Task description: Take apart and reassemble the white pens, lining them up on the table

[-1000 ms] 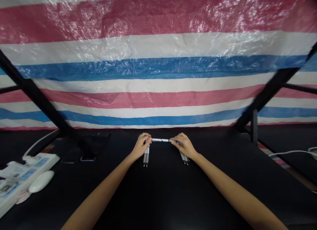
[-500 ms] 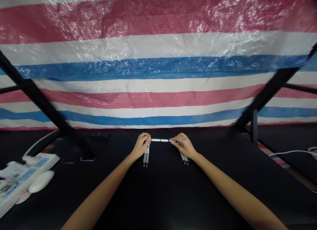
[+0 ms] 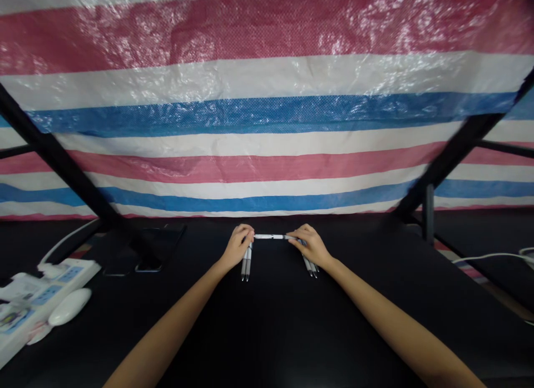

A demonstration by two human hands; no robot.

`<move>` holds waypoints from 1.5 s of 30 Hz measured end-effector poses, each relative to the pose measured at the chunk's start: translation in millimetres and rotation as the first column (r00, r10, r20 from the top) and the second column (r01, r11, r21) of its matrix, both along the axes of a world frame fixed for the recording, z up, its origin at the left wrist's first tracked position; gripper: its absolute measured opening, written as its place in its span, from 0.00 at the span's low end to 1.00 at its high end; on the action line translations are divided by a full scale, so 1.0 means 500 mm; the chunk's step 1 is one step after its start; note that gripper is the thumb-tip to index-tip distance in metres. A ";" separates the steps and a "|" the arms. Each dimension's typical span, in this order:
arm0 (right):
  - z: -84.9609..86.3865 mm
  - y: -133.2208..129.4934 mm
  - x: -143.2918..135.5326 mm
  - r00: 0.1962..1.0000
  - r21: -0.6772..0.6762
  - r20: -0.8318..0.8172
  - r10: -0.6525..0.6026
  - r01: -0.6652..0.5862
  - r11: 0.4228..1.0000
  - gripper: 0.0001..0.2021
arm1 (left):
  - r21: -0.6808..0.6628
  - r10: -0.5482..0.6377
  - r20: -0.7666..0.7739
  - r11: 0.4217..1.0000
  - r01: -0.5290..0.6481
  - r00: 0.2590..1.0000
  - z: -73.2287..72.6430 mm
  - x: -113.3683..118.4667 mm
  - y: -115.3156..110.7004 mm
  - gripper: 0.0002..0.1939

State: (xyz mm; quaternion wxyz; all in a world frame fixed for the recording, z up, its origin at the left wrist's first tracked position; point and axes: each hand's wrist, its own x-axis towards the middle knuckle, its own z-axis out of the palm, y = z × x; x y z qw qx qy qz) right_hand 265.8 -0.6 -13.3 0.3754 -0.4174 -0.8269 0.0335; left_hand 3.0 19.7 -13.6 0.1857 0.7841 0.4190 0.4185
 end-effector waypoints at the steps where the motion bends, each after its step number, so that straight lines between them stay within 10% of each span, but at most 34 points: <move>1: -0.001 0.001 0.000 1.000 -0.004 -0.008 0.001 -0.001 1.000 0.11 | -0.003 0.003 0.007 1.000 -0.003 1.000 0.001 0.000 0.000 0.16; 45: -0.001 0.003 0.002 0.999 -0.027 -0.051 0.014 -0.015 1.000 0.09 | -0.127 -0.016 0.234 0.991 0.047 0.972 -0.001 -0.005 0.007 0.19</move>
